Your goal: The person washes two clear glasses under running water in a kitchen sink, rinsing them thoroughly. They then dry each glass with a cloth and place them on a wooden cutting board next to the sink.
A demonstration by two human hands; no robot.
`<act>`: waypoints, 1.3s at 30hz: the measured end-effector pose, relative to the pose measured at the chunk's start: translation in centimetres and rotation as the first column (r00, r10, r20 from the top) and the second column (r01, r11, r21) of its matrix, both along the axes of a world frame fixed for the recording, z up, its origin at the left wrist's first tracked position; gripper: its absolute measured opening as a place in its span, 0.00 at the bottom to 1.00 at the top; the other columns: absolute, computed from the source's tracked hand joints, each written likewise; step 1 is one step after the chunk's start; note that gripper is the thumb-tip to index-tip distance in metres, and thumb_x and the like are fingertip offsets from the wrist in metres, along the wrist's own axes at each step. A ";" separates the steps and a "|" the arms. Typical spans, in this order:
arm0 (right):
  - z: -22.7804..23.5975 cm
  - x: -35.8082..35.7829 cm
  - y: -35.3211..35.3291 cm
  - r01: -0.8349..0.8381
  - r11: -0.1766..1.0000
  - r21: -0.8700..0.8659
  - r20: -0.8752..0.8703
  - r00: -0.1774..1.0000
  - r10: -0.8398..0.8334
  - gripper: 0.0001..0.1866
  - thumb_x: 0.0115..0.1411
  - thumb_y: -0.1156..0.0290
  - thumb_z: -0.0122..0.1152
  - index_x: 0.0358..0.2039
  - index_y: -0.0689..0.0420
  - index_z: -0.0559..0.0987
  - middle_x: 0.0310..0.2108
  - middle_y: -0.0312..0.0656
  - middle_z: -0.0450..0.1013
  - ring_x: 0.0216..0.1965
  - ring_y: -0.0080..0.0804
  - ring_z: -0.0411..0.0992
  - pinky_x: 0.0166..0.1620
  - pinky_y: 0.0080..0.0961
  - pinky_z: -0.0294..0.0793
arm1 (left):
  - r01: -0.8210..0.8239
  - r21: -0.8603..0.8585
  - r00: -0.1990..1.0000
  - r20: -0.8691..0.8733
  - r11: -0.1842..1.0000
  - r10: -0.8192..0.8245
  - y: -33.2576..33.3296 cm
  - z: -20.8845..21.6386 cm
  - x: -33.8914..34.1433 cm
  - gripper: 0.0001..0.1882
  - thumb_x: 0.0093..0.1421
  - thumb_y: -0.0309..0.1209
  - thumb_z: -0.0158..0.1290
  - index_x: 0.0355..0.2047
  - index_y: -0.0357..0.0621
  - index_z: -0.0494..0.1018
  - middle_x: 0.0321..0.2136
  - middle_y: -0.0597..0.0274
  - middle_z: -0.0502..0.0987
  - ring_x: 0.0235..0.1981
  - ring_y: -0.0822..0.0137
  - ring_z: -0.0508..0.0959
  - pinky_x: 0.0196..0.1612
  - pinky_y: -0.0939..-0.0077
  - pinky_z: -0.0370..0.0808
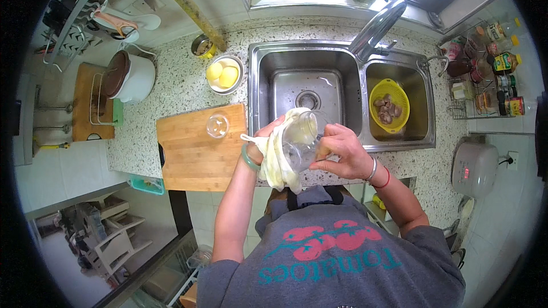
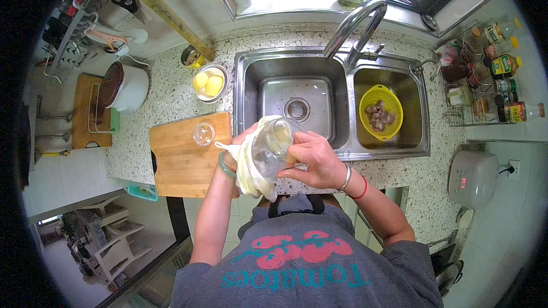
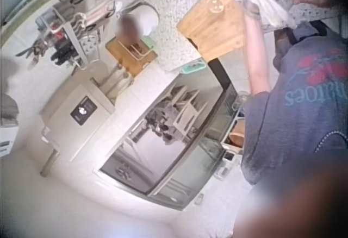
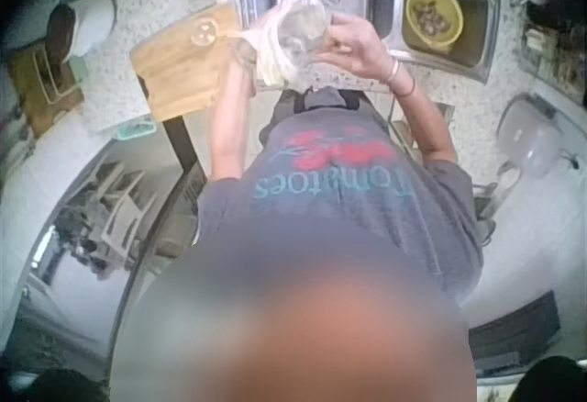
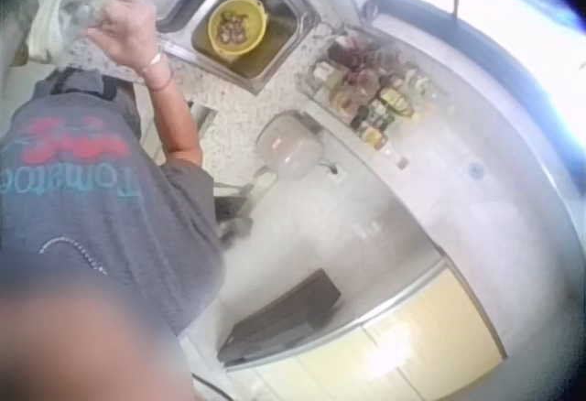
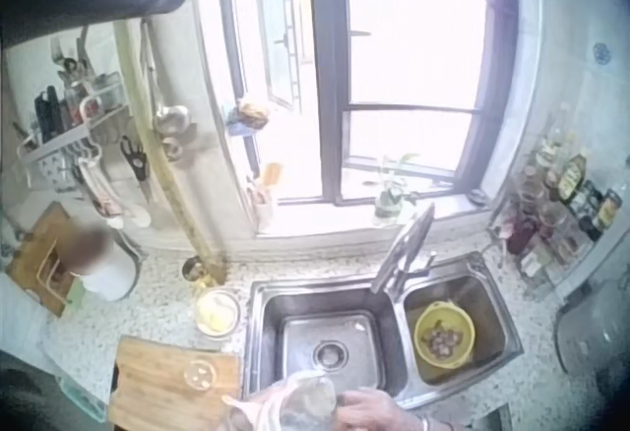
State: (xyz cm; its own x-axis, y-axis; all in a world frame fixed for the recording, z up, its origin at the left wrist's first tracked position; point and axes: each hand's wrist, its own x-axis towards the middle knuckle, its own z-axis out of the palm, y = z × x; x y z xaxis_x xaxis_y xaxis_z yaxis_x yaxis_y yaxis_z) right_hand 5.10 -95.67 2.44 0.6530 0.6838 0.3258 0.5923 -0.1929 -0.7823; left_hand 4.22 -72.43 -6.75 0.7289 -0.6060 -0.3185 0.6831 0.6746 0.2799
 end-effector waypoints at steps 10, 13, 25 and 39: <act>-2.6 -0.6 0.3 0.057 0.997 0.059 0.180 0.981 -0.067 0.14 0.41 0.65 0.74 0.20 0.52 0.74 0.23 0.30 0.71 0.31 0.33 0.67 0.36 0.30 0.63 | -0.461 0.256 0.881 0.015 0.850 0.474 -1.5 0.4 -2.2 0.23 0.67 0.45 0.43 0.53 0.41 0.68 0.45 0.58 0.76 0.46 0.62 0.77 0.51 0.60 0.76; -2.6 -0.9 0.5 0.064 0.997 0.035 0.248 0.966 -0.071 0.15 0.41 0.62 0.73 0.20 0.52 0.73 0.21 0.31 0.68 0.31 0.32 0.67 0.35 0.29 0.61 | -0.534 0.303 0.833 0.034 0.789 0.552 -1.4 -2.2 -3.5 0.23 0.67 0.45 0.44 0.55 0.42 0.67 0.47 0.58 0.74 0.48 0.64 0.75 0.51 0.57 0.75; -0.4 -0.8 0.1 0.291 0.926 -0.241 0.251 0.940 -0.230 0.15 0.46 0.64 0.72 0.32 0.54 0.76 0.32 0.35 0.75 0.41 0.28 0.72 0.46 0.28 0.68 | -0.474 0.005 0.880 -0.042 0.881 0.473 -2.6 1.1 -4.0 0.33 0.63 0.59 0.39 0.57 0.47 0.62 0.51 0.54 0.70 0.52 0.48 0.72 0.45 0.41 0.76; -3.9 -3.2 2.6 0.601 0.787 0.137 -0.795 0.540 -0.275 0.17 0.60 0.63 0.62 0.21 0.56 0.67 0.19 0.32 0.68 0.20 0.13 0.62 0.22 0.14 0.60 | -0.630 0.365 0.770 0.175 0.686 0.614 -3.6 -0.3 -4.4 0.29 0.65 0.52 0.41 0.58 0.45 0.61 0.52 0.51 0.69 0.50 0.51 0.73 0.46 0.59 0.79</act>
